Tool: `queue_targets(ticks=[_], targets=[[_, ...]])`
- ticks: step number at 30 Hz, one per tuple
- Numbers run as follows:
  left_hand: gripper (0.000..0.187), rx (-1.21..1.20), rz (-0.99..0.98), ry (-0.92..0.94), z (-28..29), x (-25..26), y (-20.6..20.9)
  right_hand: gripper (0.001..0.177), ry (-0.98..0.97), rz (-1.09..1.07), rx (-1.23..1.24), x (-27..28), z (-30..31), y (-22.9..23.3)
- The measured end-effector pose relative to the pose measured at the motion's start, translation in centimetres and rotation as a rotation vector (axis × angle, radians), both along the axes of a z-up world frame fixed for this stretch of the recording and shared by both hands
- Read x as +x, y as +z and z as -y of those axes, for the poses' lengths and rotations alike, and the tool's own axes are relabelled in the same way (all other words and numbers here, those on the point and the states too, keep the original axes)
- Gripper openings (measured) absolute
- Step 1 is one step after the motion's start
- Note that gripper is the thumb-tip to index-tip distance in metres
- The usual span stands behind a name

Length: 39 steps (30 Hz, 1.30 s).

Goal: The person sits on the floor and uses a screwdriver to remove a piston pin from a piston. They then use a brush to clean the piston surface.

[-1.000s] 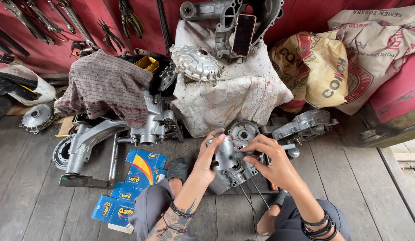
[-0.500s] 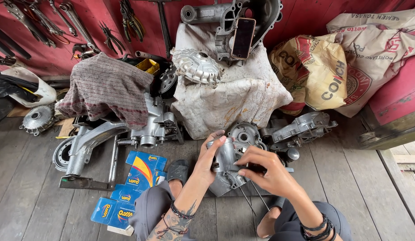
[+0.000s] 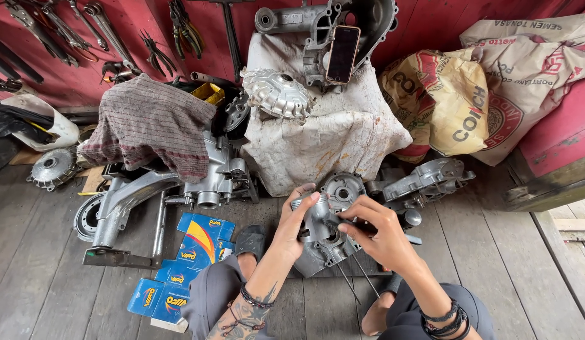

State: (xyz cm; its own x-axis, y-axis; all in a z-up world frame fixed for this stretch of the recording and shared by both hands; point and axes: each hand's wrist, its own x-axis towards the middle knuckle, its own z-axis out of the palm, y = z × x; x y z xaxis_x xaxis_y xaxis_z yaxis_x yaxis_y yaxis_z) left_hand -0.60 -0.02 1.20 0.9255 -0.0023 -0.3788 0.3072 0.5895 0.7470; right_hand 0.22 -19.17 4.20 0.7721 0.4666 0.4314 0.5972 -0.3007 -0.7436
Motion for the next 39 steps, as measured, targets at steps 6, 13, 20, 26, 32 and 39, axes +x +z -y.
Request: queue_targets(ticks=[6, 13, 20, 26, 32, 39], targets=[[0.044, 0.014, 0.006, 0.001, -0.1, 0.0, -0.1, 0.007, 0.118, -0.108, 0.013, -1.3, -0.6, 0.5], [0.042, -0.015, 0.001, 0.024, -0.1, -0.1, 0.4, 0.007, -0.047, -0.001, -0.015, -0.1, 0.1, -0.7], [0.044, 0.006, 0.026, 0.03, -0.4, -0.5, 0.9, 0.007, 0.018, -0.058, 0.023, -0.5, -0.4, -0.2], [0.043, -0.038, 0.003, 0.034, -0.4, 0.1, -0.1, 0.009, -0.091, -0.022, 0.038, -0.1, -0.7, -1.1], [0.043, -0.026, 0.001, 0.028, -0.5, -0.1, 0.2, 0.012, -0.161, 0.049, 0.049, 0.4, -1.3, -1.6], [0.042, -0.013, 0.016, 0.029, -0.7, -0.1, 0.3, 0.01, -0.208, 0.067, 0.049, 0.6, -1.7, -1.9]])
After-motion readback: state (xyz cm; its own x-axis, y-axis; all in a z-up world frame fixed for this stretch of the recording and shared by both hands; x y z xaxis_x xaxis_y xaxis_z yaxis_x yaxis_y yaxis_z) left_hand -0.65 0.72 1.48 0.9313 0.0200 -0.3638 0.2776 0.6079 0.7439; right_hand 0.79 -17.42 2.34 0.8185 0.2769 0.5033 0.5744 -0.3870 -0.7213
